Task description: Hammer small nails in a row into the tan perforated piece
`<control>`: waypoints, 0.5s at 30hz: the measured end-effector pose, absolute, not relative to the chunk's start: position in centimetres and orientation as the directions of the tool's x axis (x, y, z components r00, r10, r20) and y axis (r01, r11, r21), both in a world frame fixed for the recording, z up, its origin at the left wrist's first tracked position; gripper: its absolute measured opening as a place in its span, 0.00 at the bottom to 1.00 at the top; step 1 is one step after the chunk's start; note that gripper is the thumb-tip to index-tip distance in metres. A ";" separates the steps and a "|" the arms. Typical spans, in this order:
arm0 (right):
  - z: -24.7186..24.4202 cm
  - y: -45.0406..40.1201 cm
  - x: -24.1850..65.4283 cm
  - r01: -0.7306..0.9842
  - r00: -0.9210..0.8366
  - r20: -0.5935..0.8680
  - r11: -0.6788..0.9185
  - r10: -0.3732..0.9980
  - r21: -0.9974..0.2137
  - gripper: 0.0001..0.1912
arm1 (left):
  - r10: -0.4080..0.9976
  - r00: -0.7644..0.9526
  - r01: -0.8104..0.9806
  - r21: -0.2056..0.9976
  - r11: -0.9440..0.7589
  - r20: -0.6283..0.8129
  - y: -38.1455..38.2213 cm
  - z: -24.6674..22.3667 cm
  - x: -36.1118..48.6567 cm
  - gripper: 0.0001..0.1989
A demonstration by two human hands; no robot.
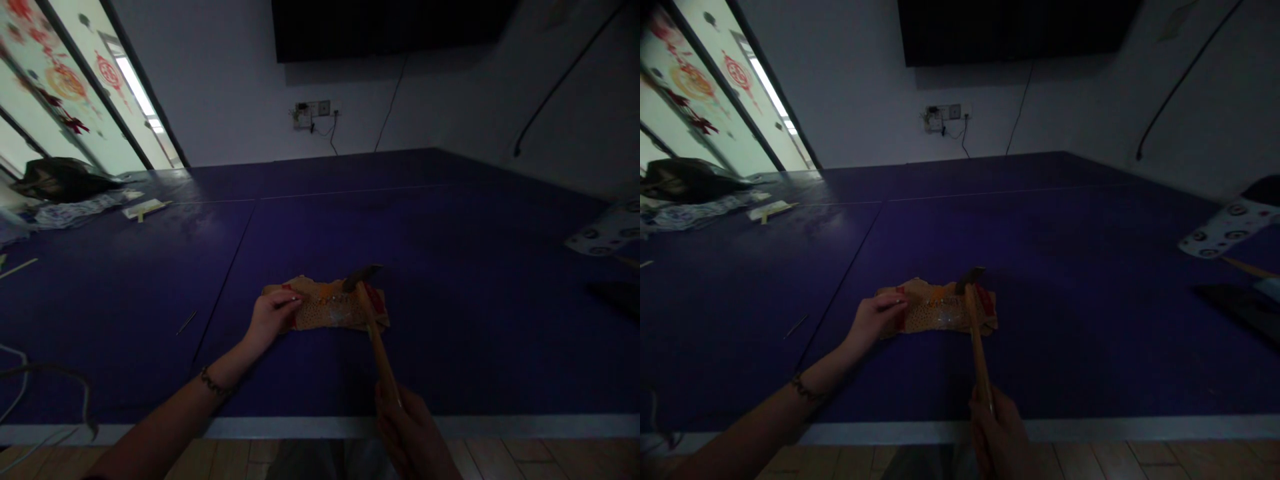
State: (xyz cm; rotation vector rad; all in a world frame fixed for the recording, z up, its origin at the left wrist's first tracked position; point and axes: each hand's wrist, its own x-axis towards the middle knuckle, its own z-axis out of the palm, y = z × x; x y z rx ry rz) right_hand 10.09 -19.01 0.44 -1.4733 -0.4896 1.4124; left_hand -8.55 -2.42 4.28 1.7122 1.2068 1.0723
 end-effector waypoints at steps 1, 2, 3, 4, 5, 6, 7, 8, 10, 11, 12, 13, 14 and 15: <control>0.3 -19.0 10.1 -0.338 0.243 -0.506 -0.417 0.827 -0.844 0.18 | 0.949 0.198 0.334 0.893 -0.300 0.245 -2.2 4.1 -7.7 0.05; 0.2 -19.0 10.1 -0.344 0.248 -0.508 -0.415 0.825 -0.842 0.18 | 0.939 0.203 0.352 0.875 -0.333 0.276 -2.0 3.9 -7.0 0.05; 0.2 -19.0 10.1 -0.349 0.249 -0.512 -0.417 0.822 -0.839 0.18 | 0.932 0.211 0.372 0.857 -0.356 0.296 -1.9 3.6 -6.4 0.04; 0.2 -19.0 10.1 -0.353 0.245 -0.519 -0.423 0.819 -0.834 0.18 | 0.926 0.218 0.395 0.840 -0.372 0.308 -1.7 3.3 -5.9 0.05; 0.2 -19.0 10.1 -0.355 0.238 -0.525 -0.430 0.817 -0.830 0.18 | 0.923 0.221 0.423 0.822 -0.382 0.315 -1.6 3.0 -5.5 0.05; 0.3 -18.9 10.0 -0.355 0.230 -0.530 -0.436 0.816 -0.827 0.18 | 0.921 0.218 0.453 0.803 -0.388 0.322 -1.6 2.8 -5.3 0.05; 0.4 -18.9 10.0 -0.355 0.225 -0.533 -0.441 0.816 -0.825 0.18 | 0.921 0.213 0.484 0.783 -0.390 0.327 -1.6 2.6 -5.1 0.05; 0.5 -18.9 9.9 -0.353 0.224 -0.533 -0.442 0.816 -0.824 0.17 | 0.920 0.209 0.513 0.764 -0.391 0.330 -1.6 2.4 -5.0 0.05; 0.7 -18.9 9.8 -0.350 0.233 -0.526 -0.434 0.818 -0.830 0.18 | 0.921 0.211 0.556 0.735 -0.389 0.328 -1.7 2.1 -4.9 0.06; 0.8 -18.9 9.7 -0.350 0.241 -0.522 -0.428 0.818 -0.833 0.18 | 0.921 0.217 0.569 0.725 -0.388 0.323 -1.7 2.1 -4.9 0.06; 0.8 -18.9 9.7 -0.350 0.248 -0.519 -0.424 0.818 -0.835 0.18 | 0.922 0.222 0.579 0.718 -0.387 0.317 -1.8 2.0 -4.9 0.07; 0.9 -18.9 9.6 -0.350 0.252 -0.520 -0.424 0.816 -0.835 0.19 | 0.923 0.225 0.587 0.713 -0.384 0.312 -1.8 1.9 -4.8 0.07; 0.9 -19.0 9.6 -0.351 0.254 -0.524 -0.427 0.813 -0.833 0.19 | 0.925 0.224 0.592 0.711 -0.379 0.306 -1.9 1.9 -4.8 0.07; 0.9 -19.0 9.5 -0.351 0.257 -0.533 -0.435 0.806 -0.829 0.19 | 0.927 0.224 0.596 0.710 -0.375 0.301 -2.0 1.8 -4.8 0.07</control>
